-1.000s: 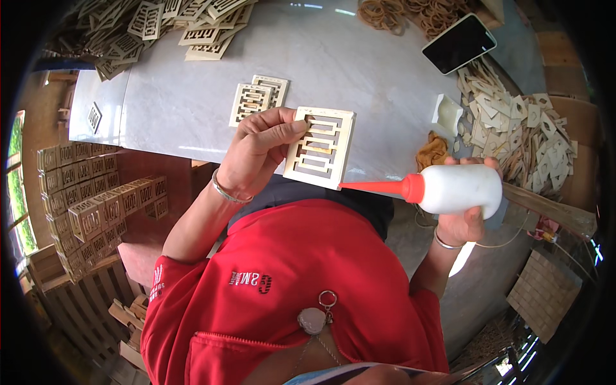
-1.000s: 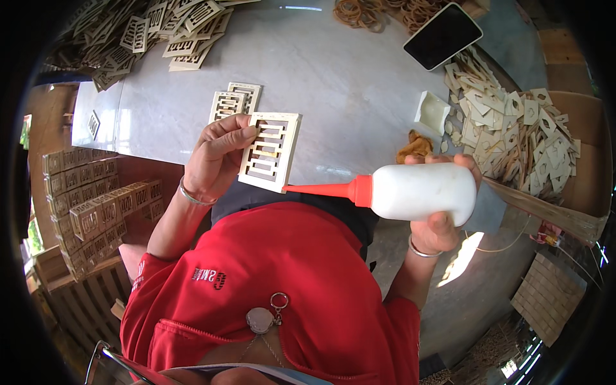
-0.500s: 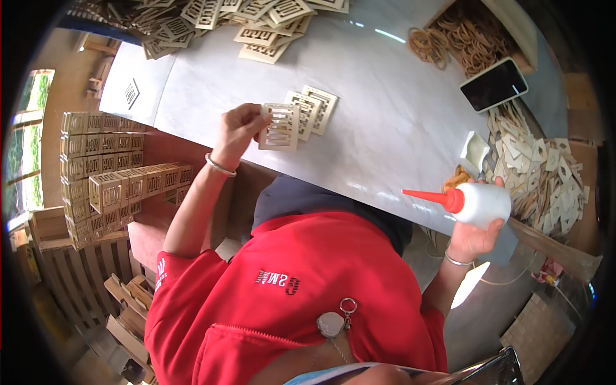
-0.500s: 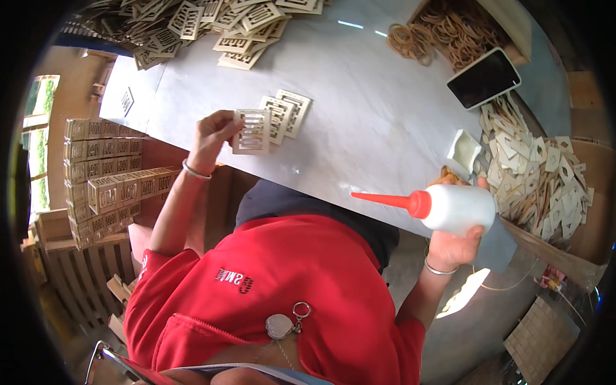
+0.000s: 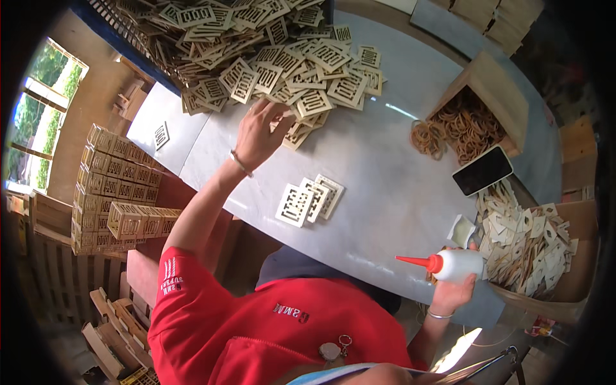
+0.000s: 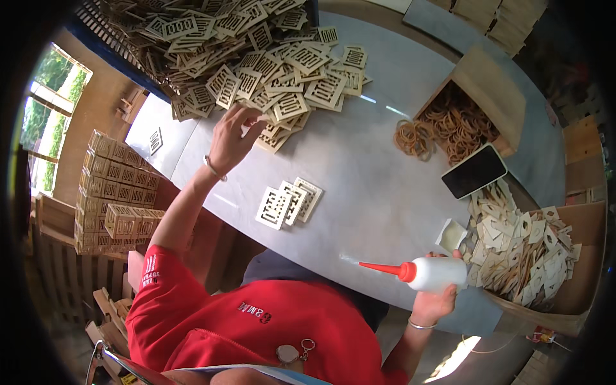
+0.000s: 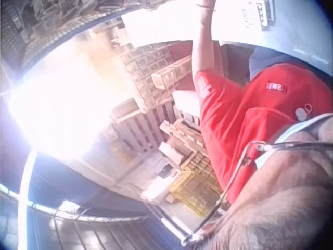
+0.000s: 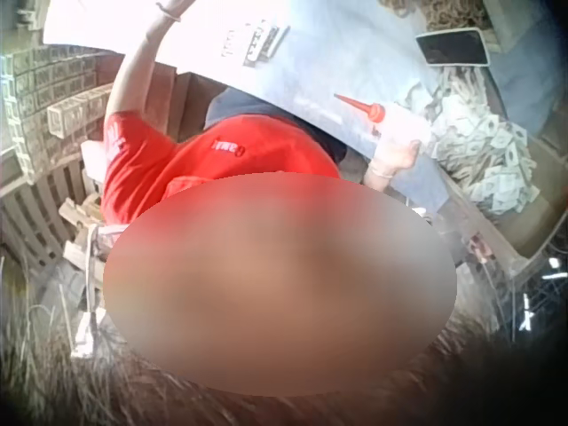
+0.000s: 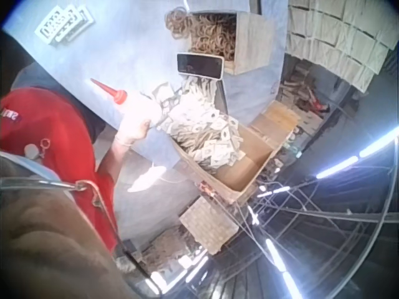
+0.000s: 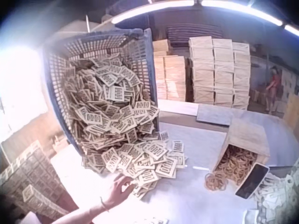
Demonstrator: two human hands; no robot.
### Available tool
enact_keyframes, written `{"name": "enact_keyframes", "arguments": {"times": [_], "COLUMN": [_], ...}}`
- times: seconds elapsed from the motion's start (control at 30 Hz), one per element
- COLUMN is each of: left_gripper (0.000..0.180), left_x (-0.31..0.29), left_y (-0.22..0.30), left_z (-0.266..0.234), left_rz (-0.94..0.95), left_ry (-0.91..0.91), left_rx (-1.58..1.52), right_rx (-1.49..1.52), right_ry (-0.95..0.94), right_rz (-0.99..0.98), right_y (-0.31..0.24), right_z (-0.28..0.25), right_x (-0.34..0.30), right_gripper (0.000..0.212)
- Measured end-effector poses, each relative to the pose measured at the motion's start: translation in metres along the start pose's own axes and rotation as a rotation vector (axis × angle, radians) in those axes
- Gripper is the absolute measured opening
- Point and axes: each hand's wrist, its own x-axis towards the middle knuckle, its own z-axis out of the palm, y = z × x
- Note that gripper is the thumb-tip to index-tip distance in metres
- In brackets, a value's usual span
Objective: Applying glue to wooden panels and assembling them into small boxes.
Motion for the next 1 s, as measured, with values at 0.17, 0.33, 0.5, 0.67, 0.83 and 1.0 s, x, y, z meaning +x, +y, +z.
{"name": "enact_keyframes", "arguments": {"times": [0.17, 0.33, 0.5, 0.67, 0.83, 1.0], "left_gripper": [0.021, 0.042, 0.087, 0.088, 0.099, 0.099], "left_x": [0.108, 0.166, 0.179, 0.176, 0.172, 0.154], "left_y": [-0.012, -0.017, 0.011, 0.013, 0.007, -0.006], "left_z": [0.037, 0.058, 0.063, 0.073, 0.082, 0.08], "left_rz": [0.206, 0.382, -0.295, -0.299, -0.371, -0.335], "left_ry": [0.042, -0.044, -0.509, -0.512, -0.441, -0.213], "left_rx": [0.114, 0.4, 0.596, 0.654, 0.572, 0.444], "right_rx": [0.15, 0.128, 0.127, 0.077, 0.09, 0.069], "right_ry": [-0.112, -0.08, -0.039, 0.087, -0.026, 0.076], "right_rz": [-0.035, -0.043, -0.046, -0.025, -0.078, -0.089], "right_y": [0.005, 0.0, -0.004, -0.003, -0.006, -0.012], "right_z": [-0.009, -0.011, -0.007, -0.004, -0.012, -0.006], "right_x": [0.006, 0.007, 0.006, 0.009, 0.003, -0.01], "right_gripper": [0.073, 0.071, 0.067, 0.074, 0.067, 0.07]}}
